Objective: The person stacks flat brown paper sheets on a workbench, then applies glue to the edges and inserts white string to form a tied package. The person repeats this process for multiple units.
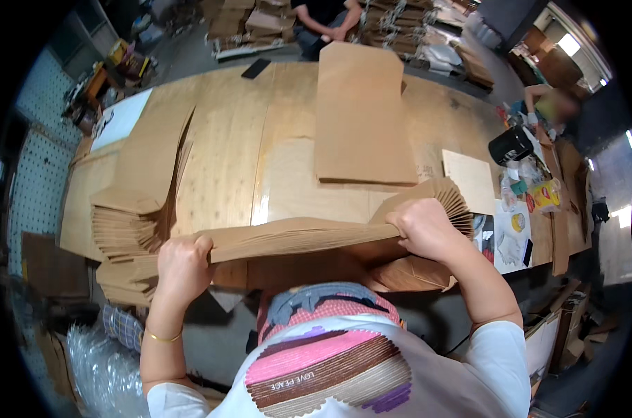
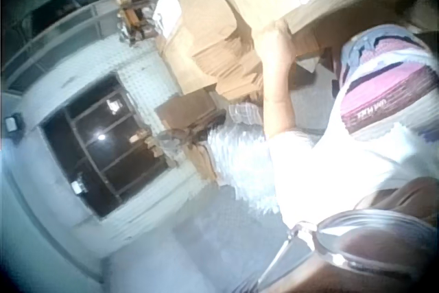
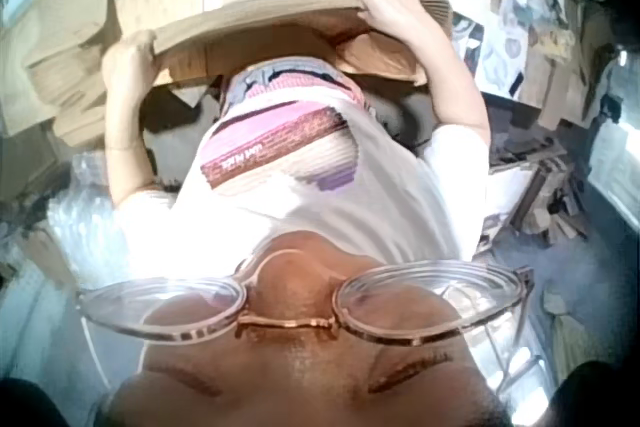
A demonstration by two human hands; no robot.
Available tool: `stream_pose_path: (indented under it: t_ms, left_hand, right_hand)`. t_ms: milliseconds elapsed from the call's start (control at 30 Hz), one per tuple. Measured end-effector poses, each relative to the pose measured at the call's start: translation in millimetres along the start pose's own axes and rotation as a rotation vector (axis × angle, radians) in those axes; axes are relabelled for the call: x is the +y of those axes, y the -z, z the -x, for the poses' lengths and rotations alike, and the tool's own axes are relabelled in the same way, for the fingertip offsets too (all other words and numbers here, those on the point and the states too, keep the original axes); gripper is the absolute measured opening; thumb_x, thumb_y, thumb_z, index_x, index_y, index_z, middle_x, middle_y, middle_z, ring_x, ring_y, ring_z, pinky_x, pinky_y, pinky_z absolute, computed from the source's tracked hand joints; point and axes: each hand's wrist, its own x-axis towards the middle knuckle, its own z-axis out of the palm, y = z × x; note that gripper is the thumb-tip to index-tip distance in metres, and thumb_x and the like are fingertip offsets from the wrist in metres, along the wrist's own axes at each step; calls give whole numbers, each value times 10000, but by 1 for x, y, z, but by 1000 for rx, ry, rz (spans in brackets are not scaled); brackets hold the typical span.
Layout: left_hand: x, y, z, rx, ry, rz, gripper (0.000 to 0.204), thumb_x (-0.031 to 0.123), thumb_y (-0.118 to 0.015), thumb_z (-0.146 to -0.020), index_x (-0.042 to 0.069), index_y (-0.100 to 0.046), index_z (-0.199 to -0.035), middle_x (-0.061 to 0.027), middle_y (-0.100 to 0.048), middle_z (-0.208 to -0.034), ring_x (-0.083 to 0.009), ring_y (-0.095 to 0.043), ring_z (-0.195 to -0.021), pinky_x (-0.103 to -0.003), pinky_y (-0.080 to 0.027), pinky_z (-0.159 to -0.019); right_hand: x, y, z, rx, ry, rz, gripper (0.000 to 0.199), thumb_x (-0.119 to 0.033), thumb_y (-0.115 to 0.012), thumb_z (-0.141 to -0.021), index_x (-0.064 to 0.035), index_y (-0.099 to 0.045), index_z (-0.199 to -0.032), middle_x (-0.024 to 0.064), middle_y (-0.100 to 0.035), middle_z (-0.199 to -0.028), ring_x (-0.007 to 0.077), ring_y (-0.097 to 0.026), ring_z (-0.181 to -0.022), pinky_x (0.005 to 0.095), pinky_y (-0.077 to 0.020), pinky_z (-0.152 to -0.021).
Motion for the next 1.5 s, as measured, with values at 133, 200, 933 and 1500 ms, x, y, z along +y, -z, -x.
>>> stream_pose_path:
  t_ms: [133, 200, 933, 1500]
  left_hand:
    - [-13, -22, 6, -170, 82, 85, 273, 96, -753, -611, 61, -607, -839, -146, -625, -793, -326, -615, -784, -406, -487, -674]
    - [-36, -15, 2, -351, 133, 131, 263, 154, -730, -648, 66, -652, -884, -169, -655, -819, -350, -630, -802, -422, -503, -696]
    - [-8, 141, -215, -455, -67, -183, 196, 172, -734, -537, 35, -620, -619, -157, -558, -553, -357, -562, -557, -396, -460, -525]
    - [310, -220, -326, -808, -102, -95, 197, 250, -595, -823, 109, -703, -910, -41, -691, -850, -183, -670, -752, -345, -505, -583]
  right_hand:
    - [5, -23, 2, 29, -52, -27, 193, -122, -742, -596, -70, -611, -727, 118, -636, -749, 307, -636, -750, 417, -508, -638]
    - [4, -21, 0, -10, -108, -34, 195, -123, -739, -598, -70, -613, -737, 115, -634, -743, 309, -635, -747, 418, -509, -640]
    - [218, 102, -93, -169, -108, -1, 278, -290, -772, -573, -48, -675, -668, 195, -630, -675, 359, -627, -644, 432, -505, -599]
    - [514, -146, -237, 537, -260, 486, 363, -101, -522, -785, -52, -552, -1143, 74, -536, -1053, 249, -532, -929, 358, -456, -720]
